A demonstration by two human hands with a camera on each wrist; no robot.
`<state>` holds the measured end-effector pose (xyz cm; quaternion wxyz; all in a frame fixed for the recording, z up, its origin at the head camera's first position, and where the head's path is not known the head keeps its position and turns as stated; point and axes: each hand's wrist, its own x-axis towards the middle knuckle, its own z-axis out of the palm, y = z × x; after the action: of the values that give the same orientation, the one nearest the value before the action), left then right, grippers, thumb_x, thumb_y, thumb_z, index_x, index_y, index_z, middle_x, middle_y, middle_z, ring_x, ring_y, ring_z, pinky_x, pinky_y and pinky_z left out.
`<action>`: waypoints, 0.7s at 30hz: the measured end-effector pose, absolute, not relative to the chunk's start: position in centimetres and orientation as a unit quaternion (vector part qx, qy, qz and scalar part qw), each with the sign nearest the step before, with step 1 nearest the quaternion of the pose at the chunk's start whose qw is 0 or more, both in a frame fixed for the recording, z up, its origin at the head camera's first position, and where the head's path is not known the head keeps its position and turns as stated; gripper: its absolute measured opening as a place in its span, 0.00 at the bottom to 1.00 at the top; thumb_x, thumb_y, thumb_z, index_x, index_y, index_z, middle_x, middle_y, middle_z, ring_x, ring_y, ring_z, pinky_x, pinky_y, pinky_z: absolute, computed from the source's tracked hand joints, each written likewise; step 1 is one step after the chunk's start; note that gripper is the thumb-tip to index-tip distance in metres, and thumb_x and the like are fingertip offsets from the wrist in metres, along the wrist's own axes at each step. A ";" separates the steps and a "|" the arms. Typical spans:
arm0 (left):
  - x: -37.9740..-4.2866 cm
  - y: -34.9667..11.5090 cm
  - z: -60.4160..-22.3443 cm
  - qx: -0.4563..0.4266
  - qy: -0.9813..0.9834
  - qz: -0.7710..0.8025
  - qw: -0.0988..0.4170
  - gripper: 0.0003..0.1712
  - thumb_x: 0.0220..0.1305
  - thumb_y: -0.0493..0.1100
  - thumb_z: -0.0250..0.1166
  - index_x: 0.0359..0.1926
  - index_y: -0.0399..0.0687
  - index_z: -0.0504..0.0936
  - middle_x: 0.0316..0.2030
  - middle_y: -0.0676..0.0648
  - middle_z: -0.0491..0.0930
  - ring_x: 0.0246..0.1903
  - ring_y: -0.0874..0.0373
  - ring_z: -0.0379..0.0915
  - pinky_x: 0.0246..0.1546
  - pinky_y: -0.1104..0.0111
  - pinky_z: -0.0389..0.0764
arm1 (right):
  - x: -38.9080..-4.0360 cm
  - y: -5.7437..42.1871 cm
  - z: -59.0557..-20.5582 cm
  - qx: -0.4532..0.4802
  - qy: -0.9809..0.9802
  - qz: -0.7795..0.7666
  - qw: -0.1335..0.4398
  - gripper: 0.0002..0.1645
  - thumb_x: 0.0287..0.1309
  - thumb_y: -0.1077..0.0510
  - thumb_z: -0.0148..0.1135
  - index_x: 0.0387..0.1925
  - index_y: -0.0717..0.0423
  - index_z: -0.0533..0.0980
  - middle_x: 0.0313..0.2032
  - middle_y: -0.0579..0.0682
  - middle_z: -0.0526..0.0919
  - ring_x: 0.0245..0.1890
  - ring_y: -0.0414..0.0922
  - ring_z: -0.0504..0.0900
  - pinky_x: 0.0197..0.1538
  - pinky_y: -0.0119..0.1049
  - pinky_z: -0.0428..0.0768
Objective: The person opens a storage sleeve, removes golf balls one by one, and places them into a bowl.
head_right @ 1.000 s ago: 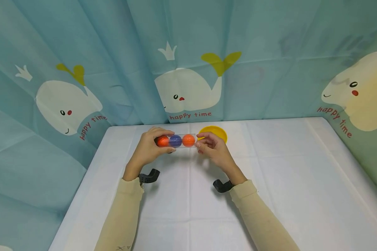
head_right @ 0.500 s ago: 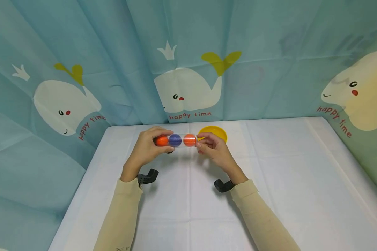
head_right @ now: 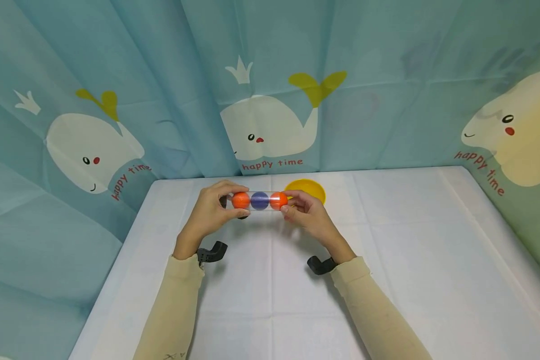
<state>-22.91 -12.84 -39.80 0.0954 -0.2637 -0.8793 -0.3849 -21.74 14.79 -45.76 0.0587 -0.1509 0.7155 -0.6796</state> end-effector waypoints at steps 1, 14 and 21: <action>-22.9 -12.8 -39.8 -0.266 -0.878 -0.386 0.097 0.29 0.46 0.43 0.84 0.52 0.46 0.88 0.48 0.48 0.86 0.36 0.54 0.73 0.34 0.67 0.73 | -21.7 14.8 -45.7 -0.150 0.717 -0.678 0.060 0.25 0.68 0.60 0.65 0.64 0.60 0.74 0.44 0.52 0.85 0.35 0.42 0.82 0.41 0.31 0.85; -23.5 -12.9 -40.5 -0.284 -0.855 -0.423 0.102 0.28 0.46 0.40 0.84 0.50 0.42 0.88 0.46 0.46 0.87 0.38 0.52 0.77 0.36 0.61 0.80 | -21.6 15.2 -44.8 -0.148 0.722 -0.672 0.071 0.26 0.66 0.60 0.67 0.63 0.59 0.74 0.43 0.49 0.84 0.33 0.46 0.80 0.38 0.32 0.84; -23.6 -13.1 -41.0 -0.280 -0.846 -0.443 0.101 0.28 0.46 0.42 0.84 0.51 0.45 0.88 0.46 0.47 0.87 0.35 0.58 0.74 0.33 0.68 0.77 | -21.6 15.4 -44.6 -0.146 0.724 -0.671 0.072 0.26 0.66 0.63 0.66 0.63 0.63 0.73 0.42 0.43 0.85 0.35 0.53 0.83 0.40 0.32 0.85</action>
<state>-23.61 -13.06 -41.04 0.1012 -0.2803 -0.8458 -0.4426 -21.56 15.44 -44.64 0.0722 -0.1457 0.7235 -0.6709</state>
